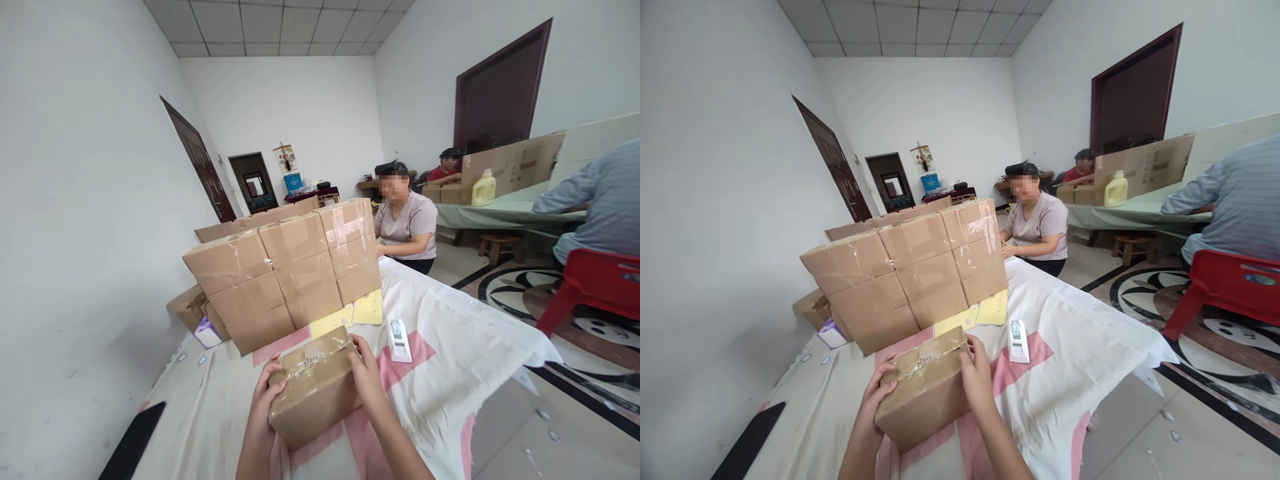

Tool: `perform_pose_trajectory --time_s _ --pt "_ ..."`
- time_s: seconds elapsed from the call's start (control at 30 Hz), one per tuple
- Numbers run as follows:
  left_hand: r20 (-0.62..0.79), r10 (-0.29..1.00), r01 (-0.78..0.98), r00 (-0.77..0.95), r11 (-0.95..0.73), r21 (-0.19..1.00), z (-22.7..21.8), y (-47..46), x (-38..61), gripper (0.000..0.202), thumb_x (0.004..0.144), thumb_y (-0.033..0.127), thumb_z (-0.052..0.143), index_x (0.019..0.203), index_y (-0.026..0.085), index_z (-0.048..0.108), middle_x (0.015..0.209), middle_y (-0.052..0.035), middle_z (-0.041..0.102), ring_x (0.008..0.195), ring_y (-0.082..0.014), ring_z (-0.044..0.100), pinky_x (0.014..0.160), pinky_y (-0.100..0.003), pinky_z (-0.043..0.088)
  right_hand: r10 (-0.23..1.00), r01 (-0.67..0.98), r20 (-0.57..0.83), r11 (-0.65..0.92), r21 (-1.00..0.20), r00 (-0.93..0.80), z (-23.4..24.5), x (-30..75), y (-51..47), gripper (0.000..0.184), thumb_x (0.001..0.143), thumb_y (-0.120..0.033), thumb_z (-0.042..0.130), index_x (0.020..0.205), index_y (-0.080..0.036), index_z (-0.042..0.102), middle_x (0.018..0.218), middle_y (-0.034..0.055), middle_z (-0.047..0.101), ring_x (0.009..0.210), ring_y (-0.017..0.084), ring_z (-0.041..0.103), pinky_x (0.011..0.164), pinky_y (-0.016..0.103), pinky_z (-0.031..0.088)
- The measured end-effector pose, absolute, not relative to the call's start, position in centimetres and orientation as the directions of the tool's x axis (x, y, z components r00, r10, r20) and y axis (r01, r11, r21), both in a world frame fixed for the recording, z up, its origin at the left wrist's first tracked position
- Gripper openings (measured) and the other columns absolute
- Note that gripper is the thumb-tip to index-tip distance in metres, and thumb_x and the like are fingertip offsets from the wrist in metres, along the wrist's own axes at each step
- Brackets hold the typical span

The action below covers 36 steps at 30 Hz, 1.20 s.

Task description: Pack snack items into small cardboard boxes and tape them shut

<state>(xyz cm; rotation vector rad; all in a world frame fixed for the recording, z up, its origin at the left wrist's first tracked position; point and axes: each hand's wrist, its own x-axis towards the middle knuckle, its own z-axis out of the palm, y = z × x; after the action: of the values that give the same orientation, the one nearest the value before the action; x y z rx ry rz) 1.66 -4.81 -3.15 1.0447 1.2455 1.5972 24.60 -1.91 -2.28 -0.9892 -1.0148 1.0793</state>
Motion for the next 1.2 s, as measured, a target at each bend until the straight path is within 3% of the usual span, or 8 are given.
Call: perform_pose_trajectory --time_s 0.33,0.53,0.63,0.77,0.9,1.0,1.1,1.2 --pt "0.12 0.931 -0.085 -0.346 -0.158 0.984 -3.0 -5.3 2.1 0.031 0.067 0.044 0.077 0.09 0.024 0.07 0.151 -0.0017 0.05 0.142 -0.0354 0.041 0.111 -0.043 0.041 0.971 -0.209 0.177 0.209 -0.955 0.164 -3.4 25.7 -2.4 0.037 0.082 -0.041 0.06 0.114 -0.024 0.065 0.126 0.0077 0.067 0.12 0.029 0.059 0.1 0.04 0.047" --pt "0.211 0.923 0.197 -0.322 -0.153 0.968 -2.0 -6.6 0.8 0.046 0.088 0.064 0.053 0.105 0.026 0.072 0.154 -0.0052 0.047 0.146 -0.0339 0.035 0.123 -0.053 0.022 0.805 -0.057 0.256 0.337 -0.94 0.536 -6.5 33.3 -2.3 0.03 0.086 -0.047 0.058 0.101 -0.022 0.065 0.108 0.009 0.069 0.105 0.028 0.062 0.091 0.04 0.048" --pt "0.379 0.903 0.524 -0.204 -0.226 0.821 -1.2 -7.6 0.3 0.046 0.09 0.062 0.05 0.113 0.03 0.073 0.154 -0.0034 0.046 0.146 -0.0335 0.035 0.122 -0.054 0.023 0.756 0.005 0.264 0.326 -0.945 0.599 -7.4 37.8 0.0 0.031 0.086 -0.048 0.055 0.1 -0.021 0.063 0.105 0.0094 0.068 0.102 0.027 0.062 0.089 0.04 0.048" --pt "0.43 0.903 0.878 0.005 -0.21 0.43 -0.1 -8.6 1.8 0.045 0.088 0.058 0.052 0.125 0.038 0.068 0.145 -0.0028 0.058 0.141 -0.0355 0.042 0.121 -0.066 0.009 0.811 0.047 0.262 0.28 -0.959 0.523 -7.9 40.3 4.4 0.034 0.081 -0.051 0.057 0.096 -0.021 0.065 0.103 0.009 0.069 0.101 0.028 0.063 0.089 0.04 0.048" --pt "0.513 0.848 0.956 0.129 -0.245 0.164 0.0 -9.3 6.3 0.049 0.091 0.047 0.051 0.137 0.033 0.06 0.147 -0.0076 0.055 0.134 -0.0379 0.048 0.118 -0.069 0.008 0.828 0.088 0.273 0.265 -0.96 0.49 -8.9 39.3 7.0 0.029 0.077 -0.048 0.06 0.086 -0.021 0.068 0.098 0.0081 0.066 0.097 0.027 0.063 0.087 0.04 0.049" --pt "0.732 0.642 0.91 0.23 -0.407 0.072 -1.0 -9.7 11.0 0.04 0.09 0.035 0.058 0.128 0.03 0.066 0.137 -0.0109 0.063 0.125 -0.0378 0.055 0.113 -0.065 0.021 0.801 0.121 0.284 0.26 -0.958 0.528 -9.9 38.6 7.1 0.025 0.076 -0.045 0.061 0.084 -0.022 0.066 0.1 0.0086 0.061 0.099 0.028 0.06 0.09 0.041 0.047" --pt "0.695 0.665 0.683 0.272 -0.642 0.347 -2.4 -9.2 16.1 0.017 0.09 0.028 0.06 0.1 0.029 0.073 0.083 -0.0046 0.071 0.077 -0.0224 0.064 0.08 -0.039 0.046 0.789 0.132 0.286 0.256 -0.957 0.544 -10.5 38.7 6.8 0.022 0.077 -0.044 0.06 0.082 -0.022 0.063 0.091 0.0068 0.061 0.091 0.027 0.059 0.087 0.042 0.046" --pt "0.215 0.919 0.317 0.33 -0.323 0.892 -3.2 -6.8 20.9 0.025 0.092 0.034 0.056 0.113 0.024 0.066 0.056 0.0046 0.046 0.052 -0.0141 0.046 0.055 -0.027 0.037 0.796 0.123 0.28 0.254 -0.959 0.537 -10.6 38.9 6.7 0.022 0.078 -0.043 0.058 0.079 -0.022 0.062 0.087 0.0064 0.062 0.087 0.027 0.06 0.085 0.042 0.047"
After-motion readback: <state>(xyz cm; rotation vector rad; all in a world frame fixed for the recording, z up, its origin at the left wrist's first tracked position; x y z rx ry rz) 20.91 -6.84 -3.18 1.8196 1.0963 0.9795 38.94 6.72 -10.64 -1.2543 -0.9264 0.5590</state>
